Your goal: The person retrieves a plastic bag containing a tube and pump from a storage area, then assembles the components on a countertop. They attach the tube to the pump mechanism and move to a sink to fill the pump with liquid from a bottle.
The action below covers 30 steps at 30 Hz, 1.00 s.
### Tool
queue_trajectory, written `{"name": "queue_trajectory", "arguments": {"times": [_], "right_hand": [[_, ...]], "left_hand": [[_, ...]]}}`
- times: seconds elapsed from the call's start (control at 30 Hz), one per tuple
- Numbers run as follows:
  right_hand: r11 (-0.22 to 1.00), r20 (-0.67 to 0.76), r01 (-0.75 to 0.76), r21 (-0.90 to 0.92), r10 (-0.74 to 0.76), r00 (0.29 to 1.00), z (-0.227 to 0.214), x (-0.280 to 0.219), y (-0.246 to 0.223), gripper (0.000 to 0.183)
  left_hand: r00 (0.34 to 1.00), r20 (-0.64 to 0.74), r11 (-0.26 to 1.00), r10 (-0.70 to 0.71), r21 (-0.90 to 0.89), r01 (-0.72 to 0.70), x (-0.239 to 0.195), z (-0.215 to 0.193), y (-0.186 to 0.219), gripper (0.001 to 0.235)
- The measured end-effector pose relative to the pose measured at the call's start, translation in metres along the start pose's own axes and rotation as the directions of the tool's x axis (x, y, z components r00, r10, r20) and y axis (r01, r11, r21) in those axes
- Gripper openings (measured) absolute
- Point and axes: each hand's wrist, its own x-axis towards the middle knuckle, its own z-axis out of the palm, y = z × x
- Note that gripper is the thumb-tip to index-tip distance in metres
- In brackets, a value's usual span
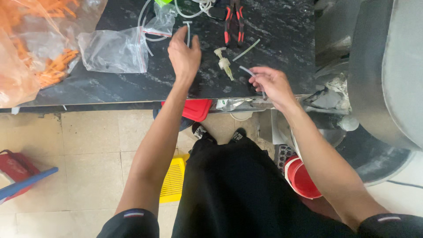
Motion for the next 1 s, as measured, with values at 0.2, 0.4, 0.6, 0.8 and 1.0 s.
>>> {"name": "queue_trajectory", "arguments": {"times": [0.2, 0.4, 0.6, 0.8, 1.0], "right_hand": [[0.957, -0.152, -0.025, -0.289, -0.02, 0.988, 0.014, -0.021, 0.012, 0.028], [0.98, -0.092, 0.053, -0.191, -0.071, 0.993, 0.021, -0.018, -0.006, 0.024], [0.947, -0.136, 0.197, -0.253, -0.237, 0.962, 0.027, -0.029, -0.038, 0.023], [0.765, -0.136, 0.5, -0.407, -0.592, 0.795, 0.048, -0.037, -0.098, 0.021], [0.672, -0.134, 0.583, -0.456, -0.7, 0.702, 0.062, -0.041, -0.139, 0.019]], "left_hand": [[0.823, 0.431, 0.928, -0.37, 0.215, 0.305, -0.043, -0.007, 0.066, 0.061], [0.876, 0.322, 0.927, -0.36, 0.227, 0.298, -0.037, 0.01, 0.078, 0.064], [0.465, 0.776, 0.34, -0.426, -0.339, 0.877, -0.022, -0.001, 0.057, 0.05], [0.458, 0.864, -0.132, -0.209, -0.489, 0.862, 0.0, -0.019, 0.065, 0.051], [0.523, 0.839, -0.191, -0.151, -0.544, 0.817, 0.016, -0.031, 0.077, 0.05]]}}
